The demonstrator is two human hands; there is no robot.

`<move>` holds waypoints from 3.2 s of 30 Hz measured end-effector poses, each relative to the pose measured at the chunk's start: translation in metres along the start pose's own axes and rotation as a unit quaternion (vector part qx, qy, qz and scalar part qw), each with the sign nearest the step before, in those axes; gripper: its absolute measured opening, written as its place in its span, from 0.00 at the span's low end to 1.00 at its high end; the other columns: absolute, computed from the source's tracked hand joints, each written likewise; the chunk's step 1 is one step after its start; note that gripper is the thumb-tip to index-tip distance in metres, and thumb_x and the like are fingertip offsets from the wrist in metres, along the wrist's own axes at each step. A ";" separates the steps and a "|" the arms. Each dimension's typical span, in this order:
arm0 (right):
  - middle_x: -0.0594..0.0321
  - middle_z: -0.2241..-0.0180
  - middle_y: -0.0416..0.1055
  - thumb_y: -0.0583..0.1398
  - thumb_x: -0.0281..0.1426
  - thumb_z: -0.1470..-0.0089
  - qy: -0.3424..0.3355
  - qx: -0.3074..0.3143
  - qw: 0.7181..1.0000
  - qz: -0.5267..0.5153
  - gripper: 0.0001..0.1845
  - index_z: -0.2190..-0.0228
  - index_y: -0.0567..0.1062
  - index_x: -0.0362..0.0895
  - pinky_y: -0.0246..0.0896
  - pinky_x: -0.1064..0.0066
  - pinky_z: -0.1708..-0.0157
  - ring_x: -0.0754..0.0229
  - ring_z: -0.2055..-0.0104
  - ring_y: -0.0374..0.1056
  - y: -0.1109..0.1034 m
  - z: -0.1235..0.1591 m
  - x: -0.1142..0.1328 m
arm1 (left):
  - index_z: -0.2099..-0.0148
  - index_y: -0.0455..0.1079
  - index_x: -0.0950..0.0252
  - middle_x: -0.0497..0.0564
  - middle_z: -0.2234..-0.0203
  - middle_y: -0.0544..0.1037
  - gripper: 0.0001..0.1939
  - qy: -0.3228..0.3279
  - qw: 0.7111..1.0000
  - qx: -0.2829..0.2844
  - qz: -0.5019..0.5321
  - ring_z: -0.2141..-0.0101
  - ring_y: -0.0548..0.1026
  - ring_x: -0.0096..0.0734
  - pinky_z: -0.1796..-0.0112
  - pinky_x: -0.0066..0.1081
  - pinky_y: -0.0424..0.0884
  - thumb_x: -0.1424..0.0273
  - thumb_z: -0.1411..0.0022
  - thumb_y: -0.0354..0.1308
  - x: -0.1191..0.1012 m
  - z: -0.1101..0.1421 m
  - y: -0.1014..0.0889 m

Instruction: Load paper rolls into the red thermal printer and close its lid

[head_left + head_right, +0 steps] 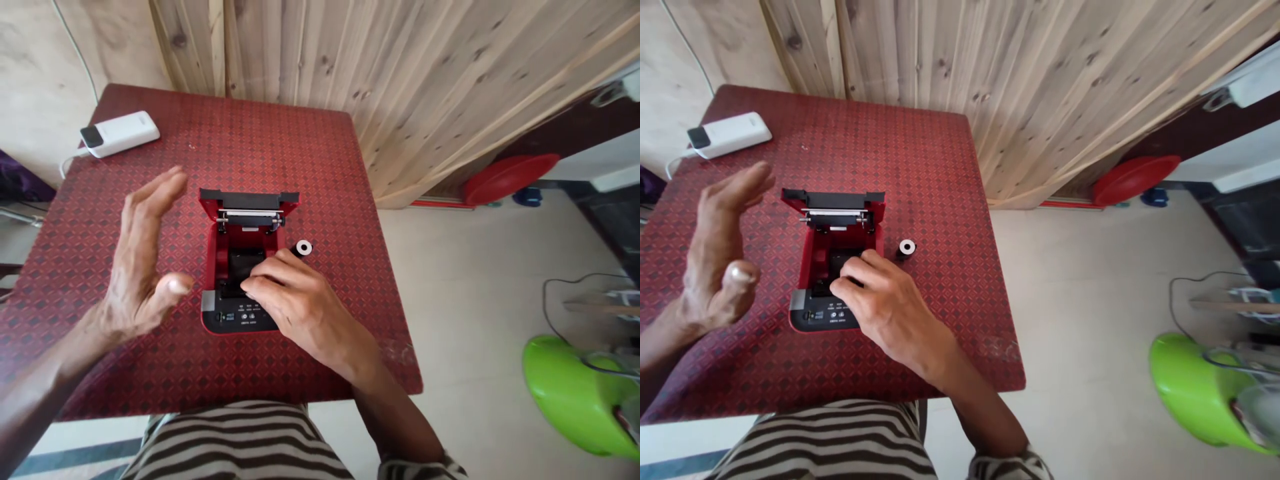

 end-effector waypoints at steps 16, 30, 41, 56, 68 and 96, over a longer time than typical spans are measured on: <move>0.56 0.63 0.80 0.59 0.23 0.31 0.029 -0.197 0.977 0.081 0.08 0.58 0.80 0.39 0.71 0.67 0.62 0.61 0.66 0.71 0.021 0.033 0.020 | 0.27 0.61 0.64 0.60 0.45 0.81 0.39 0.190 0.969 0.034 -0.152 0.46 0.77 0.52 0.50 0.47 0.63 0.44 0.29 0.52 -0.035 0.063 0.023; 0.63 0.61 0.81 0.64 0.26 0.33 0.147 -0.299 0.943 -0.019 0.15 0.47 0.78 0.51 0.75 0.68 0.64 0.62 0.64 0.77 -0.006 0.068 -0.022 | 0.30 0.64 0.72 0.61 0.57 0.82 0.43 0.196 0.967 0.012 -0.165 0.55 0.78 0.49 0.53 0.45 0.62 0.46 0.34 0.63 -0.035 0.058 0.036; 0.53 0.45 0.78 0.73 0.37 0.47 0.287 -0.282 0.907 -0.125 0.35 0.40 0.73 0.51 0.76 0.58 0.62 0.51 0.55 0.76 0.033 0.080 -0.108 | 0.29 0.62 0.67 0.60 0.52 0.82 0.46 0.189 0.972 -0.002 -0.143 0.51 0.78 0.50 0.48 0.47 0.65 0.45 0.39 0.67 -0.028 0.062 0.036; 0.62 0.52 0.81 0.67 0.32 0.43 0.265 -0.233 0.918 -0.181 0.17 0.51 0.80 0.52 0.71 0.54 0.47 0.51 0.52 0.77 0.059 0.062 -0.113 | 0.21 0.39 0.59 0.66 0.30 0.61 0.62 0.033 0.998 0.014 -0.042 0.33 0.66 0.61 0.39 0.59 0.73 0.48 0.44 0.73 0.003 0.092 0.049; 0.60 0.52 0.81 0.63 0.30 0.40 0.277 -0.238 0.917 -0.157 0.13 0.53 0.79 0.51 0.71 0.55 0.47 0.51 0.50 0.76 0.059 0.041 -0.099 | 0.21 0.36 0.49 0.59 0.32 0.66 0.56 -0.034 0.997 0.010 -0.071 0.40 0.75 0.53 0.45 0.53 0.79 0.53 0.37 0.69 0.002 0.097 0.056; 0.60 0.54 0.83 0.61 0.22 0.47 0.193 -0.106 0.963 -0.157 0.24 0.50 0.81 0.51 0.72 0.54 0.50 0.51 0.53 0.76 0.045 0.055 -0.092 | 0.22 0.45 0.58 0.64 0.39 0.72 0.59 -0.027 0.998 0.017 -0.061 0.47 0.76 0.50 0.53 0.44 0.79 0.47 0.44 0.72 0.018 0.093 0.046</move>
Point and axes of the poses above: each hand's wrist, its own z-axis away from the middle knuckle, its own y-axis out of the palm, x = y × z, the point moved 3 cm from there along -z, towards the middle knuckle
